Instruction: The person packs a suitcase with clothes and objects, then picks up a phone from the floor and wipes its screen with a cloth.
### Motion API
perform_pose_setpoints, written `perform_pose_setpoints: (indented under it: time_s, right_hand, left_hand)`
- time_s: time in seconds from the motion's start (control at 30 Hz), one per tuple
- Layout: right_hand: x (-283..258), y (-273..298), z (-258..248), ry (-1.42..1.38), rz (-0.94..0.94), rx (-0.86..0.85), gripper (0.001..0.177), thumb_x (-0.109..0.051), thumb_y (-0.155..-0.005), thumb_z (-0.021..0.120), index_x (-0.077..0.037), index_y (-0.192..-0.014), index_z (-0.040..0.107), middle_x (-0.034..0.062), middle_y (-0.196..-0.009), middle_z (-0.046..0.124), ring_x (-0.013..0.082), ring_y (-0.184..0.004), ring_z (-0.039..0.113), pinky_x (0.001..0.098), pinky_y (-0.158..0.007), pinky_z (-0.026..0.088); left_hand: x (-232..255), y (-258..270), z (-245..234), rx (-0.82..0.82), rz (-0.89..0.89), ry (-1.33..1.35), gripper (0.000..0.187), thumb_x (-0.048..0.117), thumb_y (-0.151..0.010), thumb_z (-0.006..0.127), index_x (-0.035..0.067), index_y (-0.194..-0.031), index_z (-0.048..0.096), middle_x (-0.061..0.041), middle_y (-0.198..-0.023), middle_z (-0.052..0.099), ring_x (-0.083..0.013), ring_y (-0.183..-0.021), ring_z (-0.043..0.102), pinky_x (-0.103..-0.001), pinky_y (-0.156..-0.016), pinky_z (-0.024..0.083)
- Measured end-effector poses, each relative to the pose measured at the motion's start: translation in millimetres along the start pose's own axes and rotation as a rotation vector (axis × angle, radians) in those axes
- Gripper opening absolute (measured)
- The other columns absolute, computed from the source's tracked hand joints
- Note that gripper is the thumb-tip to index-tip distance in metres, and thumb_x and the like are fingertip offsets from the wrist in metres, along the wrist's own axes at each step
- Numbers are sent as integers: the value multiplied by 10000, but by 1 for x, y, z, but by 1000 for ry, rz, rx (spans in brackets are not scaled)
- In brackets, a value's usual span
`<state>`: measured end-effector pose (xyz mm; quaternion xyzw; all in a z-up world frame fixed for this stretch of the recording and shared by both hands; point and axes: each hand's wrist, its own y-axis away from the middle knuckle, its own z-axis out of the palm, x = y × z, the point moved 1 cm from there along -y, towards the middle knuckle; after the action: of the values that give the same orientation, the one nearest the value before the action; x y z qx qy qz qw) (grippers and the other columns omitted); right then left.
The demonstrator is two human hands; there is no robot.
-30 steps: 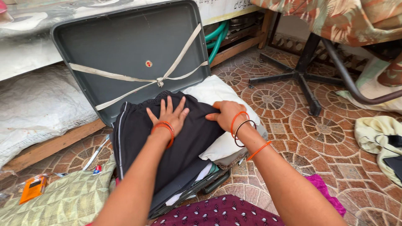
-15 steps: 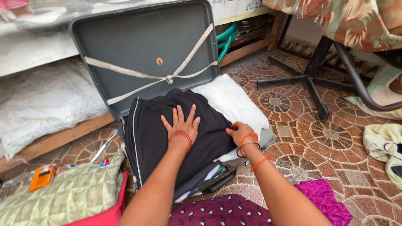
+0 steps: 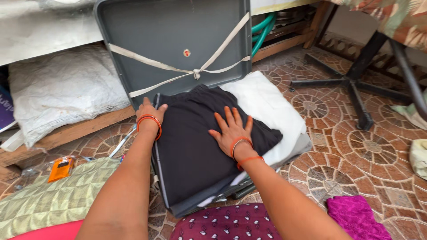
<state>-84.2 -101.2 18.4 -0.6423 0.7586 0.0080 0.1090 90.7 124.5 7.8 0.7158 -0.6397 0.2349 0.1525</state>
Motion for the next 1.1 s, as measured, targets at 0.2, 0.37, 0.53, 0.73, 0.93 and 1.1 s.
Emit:
perform_pose_setpoints:
  time_s: [0.2, 0.37, 0.53, 0.73, 0.93, 1.1]
  right_hand:
    - [11, 1, 17, 24, -1, -4, 671, -626, -990, 362, -333, -1585, 265, 24, -1696, 83, 251, -1561, 22, 663, -1192, 6]
    - [24, 6, 16, 13, -121, 10, 716, -649, -979, 381, -317, -1603, 261, 45, -1703, 85, 275, -1560, 28, 661, -1196, 28]
    - [26, 8, -1, -28, -155, -106, 758, -662, -965, 406, -317, -1611, 210, 31, -1712, 27, 262, -1573, -20, 658, -1198, 8]
    - [5, 3, -27, 6, -182, 6, 641, -512, -923, 573, -256, -1492, 427, 59, -1645, 224, 272, -1553, 110, 678, -1175, 86]
    - [-1, 8, 12, -104, -468, 254, 438, -378, -973, 600, -149, -1346, 615, 85, -1439, 545, 272, -1435, 399, 616, -1204, 175]
    - [7, 20, 40, -156, -423, 387, 400, -305, -1011, 564, -111, -1358, 613, 100, -1477, 535, 275, -1445, 409, 556, -1228, 164]
  left_hand:
    - [0, -17, -17, 146, 201, 212, 568, 439, -841, 786, 44, -1235, 676, -236, -1170, 709, -393, -1138, 662, -468, -979, 520]
    - [-61, -36, 4, 222, 110, 246, 550, 436, -857, 775, 16, -1199, 678, -252, -1198, 701, -422, -1127, 662, -492, -969, 519]
    - [-88, -34, 33, 243, 90, 95, 608, 455, -878, 765, 27, -1279, 604, -270, -1294, 582, -467, -1199, 517, -558, -958, 415]
    - [20, 36, -23, 426, 595, 65, 391, 309, -926, 686, 82, -1244, 684, -186, -1265, 644, -401, -1228, 562, -518, -1031, 459]
    - [110, 57, -25, -110, 515, -26, 226, 323, -1032, 591, 197, -1185, 699, -148, -1202, 724, -372, -1153, 661, -487, -1000, 513]
    - [106, -10, 18, 97, 529, -23, 381, 266, -886, 696, 97, -1224, 654, -231, -1219, 644, -426, -1111, 626, -518, -891, 508]
